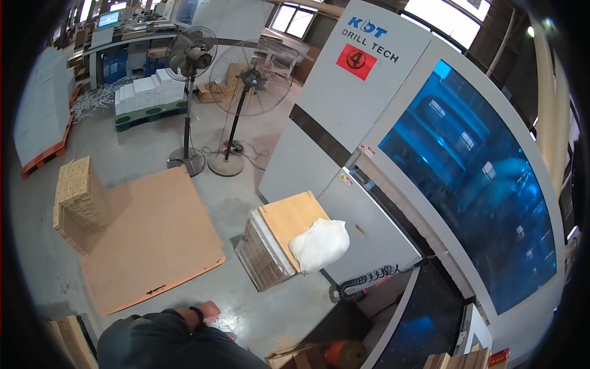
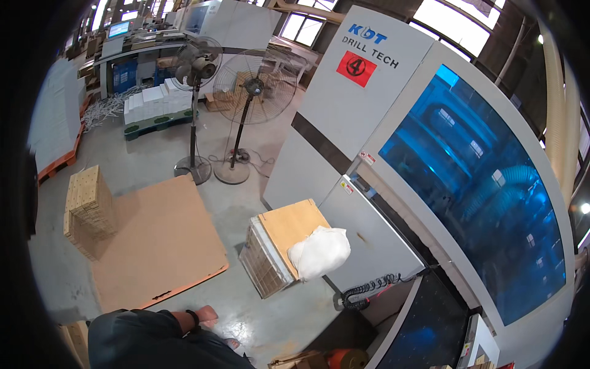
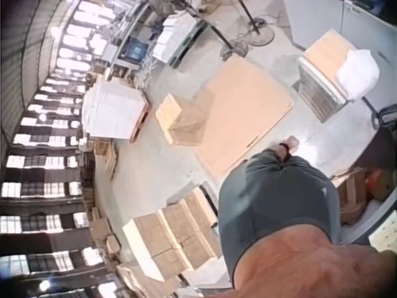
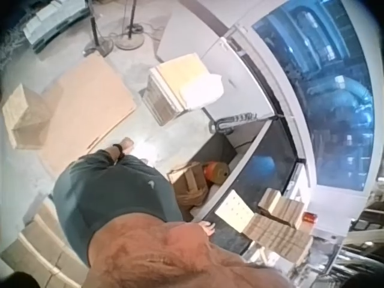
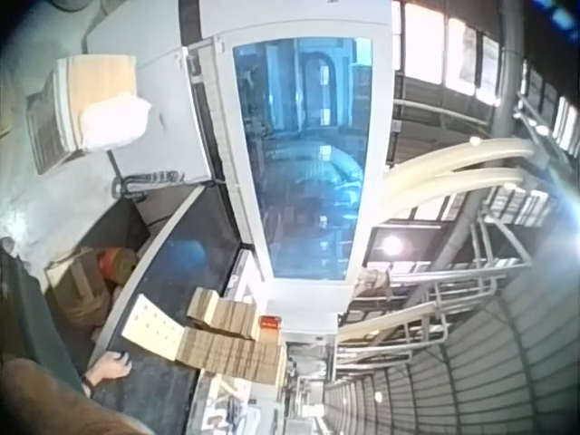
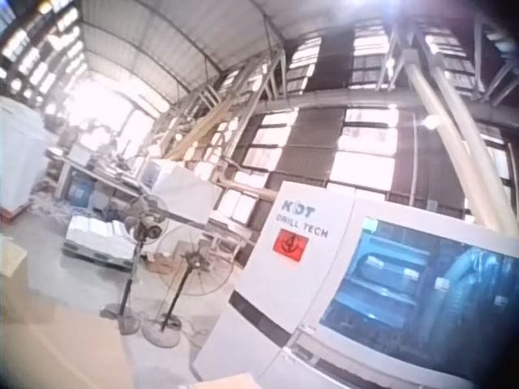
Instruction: Stacking pre-drilled wood panels from a production line onto work surfaces and storage pallets in a manufacturing factory.
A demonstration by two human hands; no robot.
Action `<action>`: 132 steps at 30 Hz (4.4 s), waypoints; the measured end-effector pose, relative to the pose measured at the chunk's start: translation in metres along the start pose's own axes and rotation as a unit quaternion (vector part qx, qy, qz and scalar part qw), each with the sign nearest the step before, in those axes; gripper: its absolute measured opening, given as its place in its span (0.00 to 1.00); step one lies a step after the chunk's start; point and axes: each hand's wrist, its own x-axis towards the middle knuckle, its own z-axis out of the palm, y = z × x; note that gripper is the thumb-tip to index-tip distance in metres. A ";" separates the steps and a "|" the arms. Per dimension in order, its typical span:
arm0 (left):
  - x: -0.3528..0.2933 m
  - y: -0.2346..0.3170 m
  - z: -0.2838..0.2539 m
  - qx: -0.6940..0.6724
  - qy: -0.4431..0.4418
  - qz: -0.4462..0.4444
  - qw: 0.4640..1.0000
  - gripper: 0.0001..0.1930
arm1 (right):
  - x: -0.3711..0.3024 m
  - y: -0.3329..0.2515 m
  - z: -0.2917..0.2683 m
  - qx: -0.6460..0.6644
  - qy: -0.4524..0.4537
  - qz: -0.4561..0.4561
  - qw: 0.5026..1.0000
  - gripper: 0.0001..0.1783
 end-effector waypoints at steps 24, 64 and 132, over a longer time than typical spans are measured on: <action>-0.023 0.053 -0.073 -0.360 -0.076 -0.272 0.889 0.08 | 0.023 -0.065 -0.046 -0.131 0.020 0.114 0.985 0.15; -0.027 0.058 -0.073 -0.363 -0.067 -0.245 0.896 0.10 | 0.028 -0.073 -0.049 -0.111 0.034 0.118 0.986 0.13; 0.033 -0.001 -0.046 0.240 -0.123 0.139 0.953 0.13 | 0.038 -0.082 -0.046 -0.108 -0.001 0.174 0.979 0.16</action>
